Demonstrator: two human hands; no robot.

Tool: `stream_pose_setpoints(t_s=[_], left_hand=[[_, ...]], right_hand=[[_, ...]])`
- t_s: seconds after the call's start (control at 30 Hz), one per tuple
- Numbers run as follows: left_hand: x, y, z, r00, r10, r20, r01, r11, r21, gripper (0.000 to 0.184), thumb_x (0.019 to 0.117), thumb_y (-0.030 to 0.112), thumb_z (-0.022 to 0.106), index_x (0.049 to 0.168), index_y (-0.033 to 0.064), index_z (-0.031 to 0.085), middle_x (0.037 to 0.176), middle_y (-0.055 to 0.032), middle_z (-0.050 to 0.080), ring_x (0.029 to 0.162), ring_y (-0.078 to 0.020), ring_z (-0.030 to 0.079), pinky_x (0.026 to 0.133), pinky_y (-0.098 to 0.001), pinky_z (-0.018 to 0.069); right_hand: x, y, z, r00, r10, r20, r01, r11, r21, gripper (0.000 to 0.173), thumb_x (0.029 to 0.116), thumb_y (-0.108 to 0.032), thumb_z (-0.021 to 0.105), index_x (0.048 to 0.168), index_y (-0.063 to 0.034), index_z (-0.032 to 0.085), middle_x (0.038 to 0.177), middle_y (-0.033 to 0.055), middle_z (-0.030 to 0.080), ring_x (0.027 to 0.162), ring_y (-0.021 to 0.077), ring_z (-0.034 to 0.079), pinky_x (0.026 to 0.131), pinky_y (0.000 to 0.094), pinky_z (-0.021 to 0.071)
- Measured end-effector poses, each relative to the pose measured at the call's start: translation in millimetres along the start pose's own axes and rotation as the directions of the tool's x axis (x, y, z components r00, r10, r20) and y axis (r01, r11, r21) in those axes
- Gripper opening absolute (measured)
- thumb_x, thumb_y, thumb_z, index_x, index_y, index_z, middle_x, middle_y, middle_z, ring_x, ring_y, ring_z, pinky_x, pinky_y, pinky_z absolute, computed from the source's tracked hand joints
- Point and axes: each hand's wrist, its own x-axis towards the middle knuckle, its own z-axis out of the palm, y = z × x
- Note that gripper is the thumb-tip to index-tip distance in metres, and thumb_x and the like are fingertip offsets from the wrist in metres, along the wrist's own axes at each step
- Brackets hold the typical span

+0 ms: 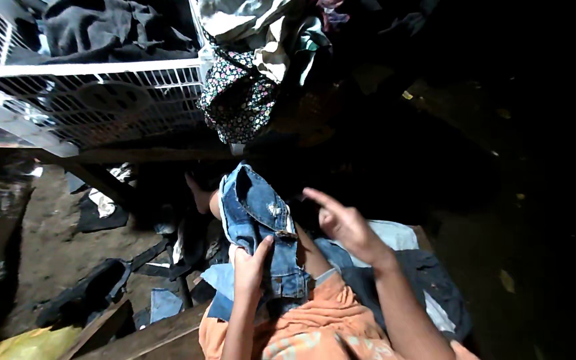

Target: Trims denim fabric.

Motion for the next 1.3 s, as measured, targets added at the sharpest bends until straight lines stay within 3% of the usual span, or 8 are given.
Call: stream_pose_setpoints(t_s=[0.13, 0.23, 0.33, 0.47, 0.73, 0.9, 1.1, 1.3], left_hand=[[3, -3, -3, 1.0, -0.006, 0.014, 0.007, 0.998, -0.064, 0.032, 0.0895, 0.001, 0.066, 0.118, -0.0048, 0.053, 0.087, -0.0046, 0.071, 0.076, -0.0073, 0.071, 0.071, -0.0252, 0.0612], [3, -4, -4, 0.999, 0.012, 0.029, -0.01, 0.996, -0.09, 0.033, 0.0876, 0.001, 0.065, 0.117, -0.0033, 0.052, 0.087, -0.0021, 0.07, 0.078, -0.0054, 0.071, 0.073, -0.0238, 0.0609], [3, -3, -4, 0.999, 0.007, 0.044, -0.002, 0.994, -0.105, 0.031, 0.0879, 0.001, 0.063, 0.117, -0.0021, 0.052, 0.087, -0.0015, 0.07, 0.078, -0.005, 0.07, 0.073, -0.0233, 0.0606], [1, -9, -5, 0.996, 0.024, 0.086, -0.008, 0.983, -0.184, 0.032, 0.0851, 0.0, 0.064, 0.115, -0.0008, 0.052, 0.084, -0.0012, 0.072, 0.076, -0.0071, 0.072, 0.072, -0.0257, 0.062], [0, -15, -7, 0.995, 0.055, 0.085, -0.035, 0.974, -0.226, 0.03, 0.0827, 0.0, 0.067, 0.11, -0.0009, 0.054, 0.082, -0.0015, 0.073, 0.075, -0.0078, 0.072, 0.072, -0.0261, 0.0624], [-1, -15, -5, 0.994, 0.064, 0.083, -0.047, 0.98, -0.191, 0.029, 0.0838, -0.001, 0.067, 0.11, -0.0015, 0.055, 0.082, -0.0009, 0.072, 0.075, -0.0066, 0.072, 0.072, -0.0253, 0.0621], [-2, -16, -5, 0.994, 0.077, 0.083, -0.062, 0.984, -0.169, 0.031, 0.0812, -0.003, 0.068, 0.109, -0.0004, 0.056, 0.082, 0.0014, 0.072, 0.076, -0.0042, 0.071, 0.072, -0.0226, 0.0612], [0, -16, -8, 0.993, 0.058, 0.103, -0.05, 0.996, -0.073, 0.047, 0.0727, -0.006, 0.072, 0.116, -0.0038, 0.054, 0.089, -0.0005, 0.071, 0.082, -0.0035, 0.07, 0.076, -0.0235, 0.0602]], right_hand=[[-30, 3, 36, 0.998, 0.061, 0.034, -0.051, 0.968, -0.246, 0.075, 0.1013, -0.064, 0.037, 0.145, -0.0071, 0.057, 0.082, 0.0126, 0.072, 0.064, 0.0265, 0.066, 0.059, 0.0491, 0.0545], [-43, -3, 50, 0.997, -0.034, -0.076, 0.006, 0.939, -0.345, 0.081, 0.1011, -0.067, 0.028, 0.142, -0.0054, 0.06, 0.098, 0.0121, 0.077, 0.072, 0.0251, 0.073, 0.06, 0.0441, 0.0578], [-49, -9, 56, 0.993, -0.065, -0.098, 0.022, 0.922, -0.385, 0.079, 0.1027, -0.065, 0.026, 0.141, -0.0049, 0.061, 0.094, 0.0109, 0.077, 0.067, 0.0239, 0.071, 0.057, 0.0416, 0.0568], [-46, -12, 62, 0.993, -0.013, -0.119, -0.039, 0.906, -0.422, 0.061, 0.1029, -0.05, 0.043, 0.141, -0.0072, 0.062, 0.11, 0.0114, 0.076, 0.073, 0.0268, 0.074, 0.059, 0.0442, 0.0577], [-46, -11, 63, 0.993, 0.073, -0.094, -0.1, 0.944, -0.315, 0.055, 0.1017, -0.045, 0.051, 0.147, -0.015, 0.057, 0.121, 0.0089, 0.074, 0.076, 0.0268, 0.073, 0.059, 0.0474, 0.057], [-44, -14, 59, 0.991, 0.124, -0.039, -0.13, 0.944, -0.303, 0.053, 0.1028, -0.042, 0.052, 0.148, -0.0158, 0.056, 0.122, 0.0104, 0.073, 0.08, 0.0299, 0.074, 0.063, 0.0506, 0.0572], [-41, -6, 65, 0.979, 0.132, -0.154, -0.172, 0.942, -0.287, 0.059, 0.0975, -0.05, 0.057, 0.145, -0.0158, 0.059, 0.109, 0.0115, 0.074, 0.078, 0.0266, 0.071, 0.062, 0.0479, 0.0565], [-32, -12, 45, 0.973, 0.194, 0.126, -0.145, 0.936, -0.32, 0.055, 0.1025, -0.044, 0.053, 0.152, -0.0197, 0.052, 0.108, 0.0169, 0.068, 0.074, 0.0315, 0.067, 0.061, 0.0507, 0.0545]])
